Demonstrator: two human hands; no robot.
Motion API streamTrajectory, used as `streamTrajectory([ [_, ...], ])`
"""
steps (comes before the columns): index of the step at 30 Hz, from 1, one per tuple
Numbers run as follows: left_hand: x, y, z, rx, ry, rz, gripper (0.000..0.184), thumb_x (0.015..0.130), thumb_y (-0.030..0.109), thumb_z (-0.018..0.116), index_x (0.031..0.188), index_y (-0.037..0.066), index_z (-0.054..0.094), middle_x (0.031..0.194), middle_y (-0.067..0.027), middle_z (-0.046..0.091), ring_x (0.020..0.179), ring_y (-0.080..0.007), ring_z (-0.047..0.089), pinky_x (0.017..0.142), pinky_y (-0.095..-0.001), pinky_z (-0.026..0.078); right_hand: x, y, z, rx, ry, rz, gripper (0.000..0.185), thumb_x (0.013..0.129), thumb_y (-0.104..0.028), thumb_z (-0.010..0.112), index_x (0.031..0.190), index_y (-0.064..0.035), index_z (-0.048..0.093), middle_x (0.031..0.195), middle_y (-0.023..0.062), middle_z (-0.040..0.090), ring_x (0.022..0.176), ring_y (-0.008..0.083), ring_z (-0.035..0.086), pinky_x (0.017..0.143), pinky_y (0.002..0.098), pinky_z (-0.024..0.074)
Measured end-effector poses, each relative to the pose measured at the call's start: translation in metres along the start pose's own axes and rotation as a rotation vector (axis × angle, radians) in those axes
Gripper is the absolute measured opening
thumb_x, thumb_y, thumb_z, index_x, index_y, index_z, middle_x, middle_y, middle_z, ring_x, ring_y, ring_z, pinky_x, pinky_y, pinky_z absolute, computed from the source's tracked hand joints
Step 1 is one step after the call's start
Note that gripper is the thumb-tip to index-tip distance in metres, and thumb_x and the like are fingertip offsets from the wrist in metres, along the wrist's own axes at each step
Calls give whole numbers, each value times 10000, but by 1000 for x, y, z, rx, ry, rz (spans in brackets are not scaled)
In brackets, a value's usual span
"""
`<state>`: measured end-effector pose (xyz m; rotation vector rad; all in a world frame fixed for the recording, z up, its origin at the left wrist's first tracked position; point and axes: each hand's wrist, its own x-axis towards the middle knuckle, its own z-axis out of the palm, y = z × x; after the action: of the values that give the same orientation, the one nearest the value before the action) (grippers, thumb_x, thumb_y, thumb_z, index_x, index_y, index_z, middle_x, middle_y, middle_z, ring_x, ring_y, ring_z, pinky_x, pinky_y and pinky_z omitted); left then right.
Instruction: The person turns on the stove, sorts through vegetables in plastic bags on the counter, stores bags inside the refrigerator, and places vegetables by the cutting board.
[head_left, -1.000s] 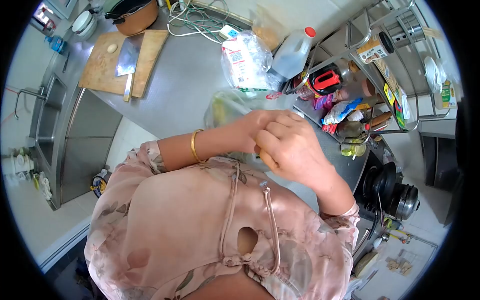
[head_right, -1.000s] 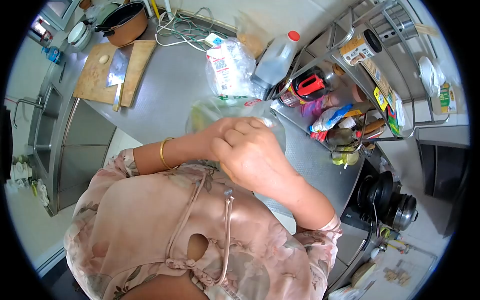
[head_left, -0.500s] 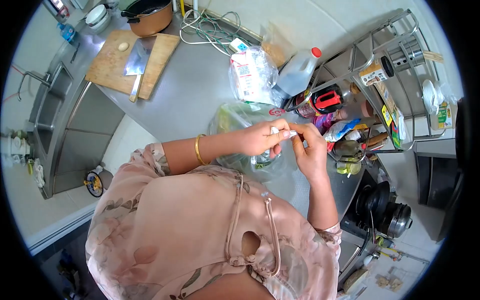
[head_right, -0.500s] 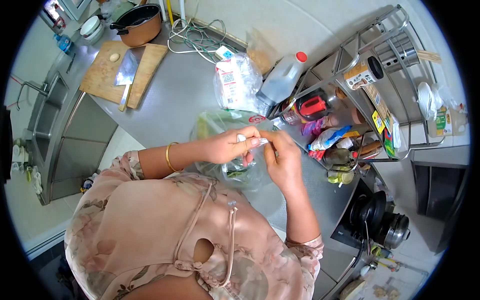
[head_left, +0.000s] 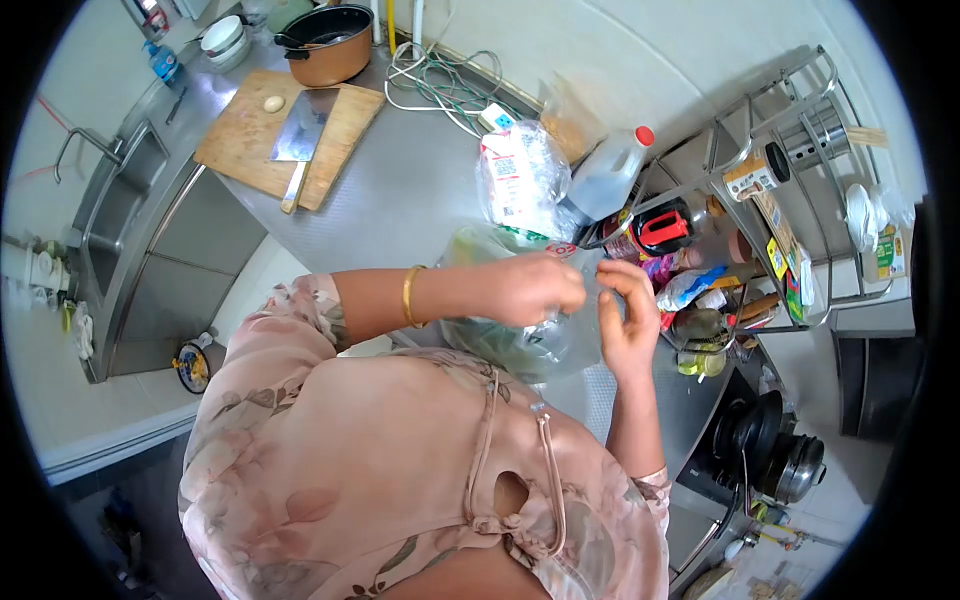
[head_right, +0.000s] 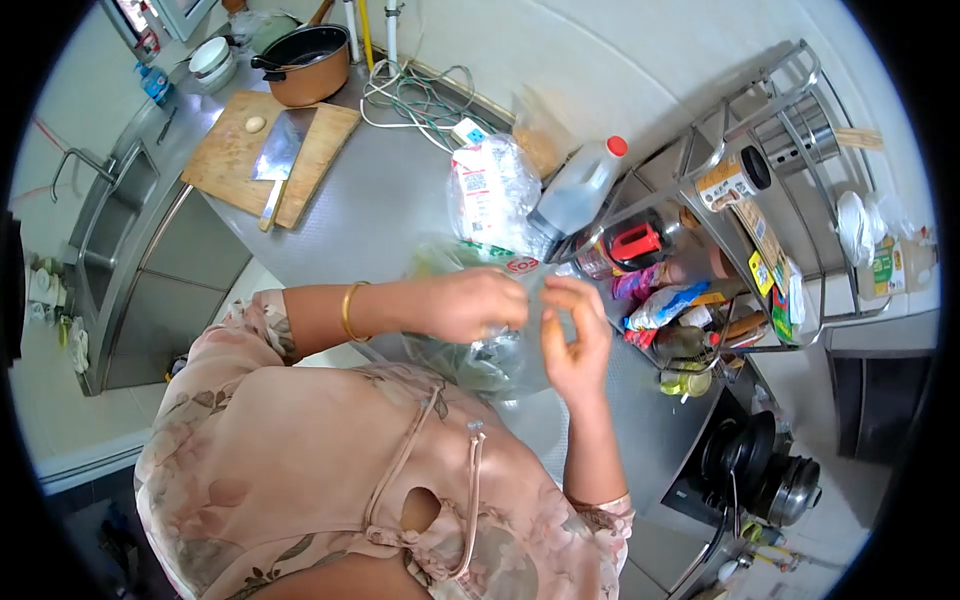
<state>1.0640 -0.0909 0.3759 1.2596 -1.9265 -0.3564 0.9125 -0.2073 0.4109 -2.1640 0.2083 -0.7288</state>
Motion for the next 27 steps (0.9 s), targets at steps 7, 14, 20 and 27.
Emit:
streamTrajectory([
  [7,9,-6,12,521,396,350,165,688,173,608,689,112,454,743,-36,451,707,-199,509,738,-363,415,12,39,1,362,-588,586,275,808,66,451,1039,-10,582,864,3,574,816,85,516,715,224,437],
  [14,-11,1,7,656,407,94,197,705,222,636,627,120,487,728,-33,454,682,-202,490,750,-365,391,9,16,4,-165,-212,67,193,790,29,495,939,19,617,915,165,618,834,304,589,749,348,454],
  [20,-38,10,37,491,433,-115,178,737,194,635,621,128,517,663,-19,461,667,-183,489,736,-356,358,-9,48,12,-570,95,-13,164,775,-14,543,917,-17,626,882,142,603,870,303,554,788,388,417],
  [27,-95,27,55,511,-298,-598,223,782,212,585,578,136,535,651,-19,543,685,-184,550,705,-370,355,-18,129,37,-741,3,195,118,774,-80,576,866,-70,649,863,143,643,828,344,596,754,418,462],
])
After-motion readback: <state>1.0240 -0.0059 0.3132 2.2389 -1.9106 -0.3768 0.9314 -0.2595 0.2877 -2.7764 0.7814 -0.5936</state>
